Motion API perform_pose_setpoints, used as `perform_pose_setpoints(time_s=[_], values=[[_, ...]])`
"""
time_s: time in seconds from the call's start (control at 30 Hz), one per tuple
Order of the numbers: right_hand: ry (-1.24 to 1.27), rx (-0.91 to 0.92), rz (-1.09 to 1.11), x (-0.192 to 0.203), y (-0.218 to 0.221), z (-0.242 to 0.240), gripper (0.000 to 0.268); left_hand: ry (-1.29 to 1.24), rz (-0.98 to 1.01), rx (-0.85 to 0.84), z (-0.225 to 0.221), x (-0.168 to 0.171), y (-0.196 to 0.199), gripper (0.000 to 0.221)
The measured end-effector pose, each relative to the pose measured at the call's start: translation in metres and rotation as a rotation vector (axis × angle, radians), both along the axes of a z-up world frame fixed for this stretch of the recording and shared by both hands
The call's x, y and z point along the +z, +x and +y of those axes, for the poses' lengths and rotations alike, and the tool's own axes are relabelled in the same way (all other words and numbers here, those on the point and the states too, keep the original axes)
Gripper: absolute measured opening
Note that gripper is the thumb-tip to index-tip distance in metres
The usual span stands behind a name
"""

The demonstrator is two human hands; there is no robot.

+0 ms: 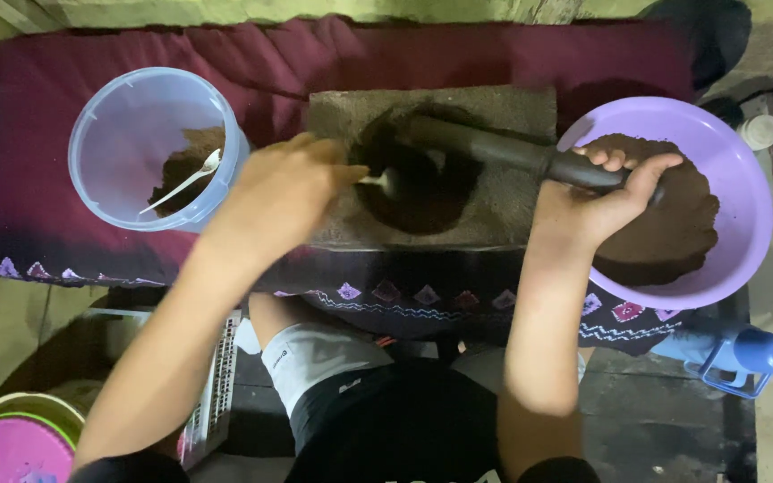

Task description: Grinding a dark brown powder in a stone mortar using a pestle and a spoon to reposition the material.

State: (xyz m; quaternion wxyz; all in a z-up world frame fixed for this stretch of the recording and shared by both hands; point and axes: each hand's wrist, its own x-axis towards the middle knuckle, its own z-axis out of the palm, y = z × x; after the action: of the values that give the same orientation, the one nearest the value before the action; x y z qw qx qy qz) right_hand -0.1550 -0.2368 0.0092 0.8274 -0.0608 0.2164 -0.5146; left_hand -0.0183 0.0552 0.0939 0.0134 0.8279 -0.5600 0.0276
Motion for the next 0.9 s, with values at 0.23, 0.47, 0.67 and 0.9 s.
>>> perform_pose_setpoints(time_s=[0.23, 0.47, 0.67, 0.9], values=[[-0.009, -0.033, 0.049, 0.006, 0.001, 0.006, 0.044, 0.421, 0.196, 0.253, -0.032, -0.009, -0.013, 0.023], [-0.015, -0.045, -0.003, 0.003, 0.002, 0.004, 0.044, 0.272, 0.022, 0.143, -0.070, -0.072, 0.005, 0.020], [0.048, -0.026, 0.061, 0.011, -0.003, 0.011, 0.043, 0.509, 0.308, 0.247, -0.060, -0.010, -0.018, 0.040], [0.035, -0.035, 0.046, 0.012, 0.000, 0.009, 0.042, 0.249, 0.185, 0.186, -0.078, -0.083, 0.012, 0.033]])
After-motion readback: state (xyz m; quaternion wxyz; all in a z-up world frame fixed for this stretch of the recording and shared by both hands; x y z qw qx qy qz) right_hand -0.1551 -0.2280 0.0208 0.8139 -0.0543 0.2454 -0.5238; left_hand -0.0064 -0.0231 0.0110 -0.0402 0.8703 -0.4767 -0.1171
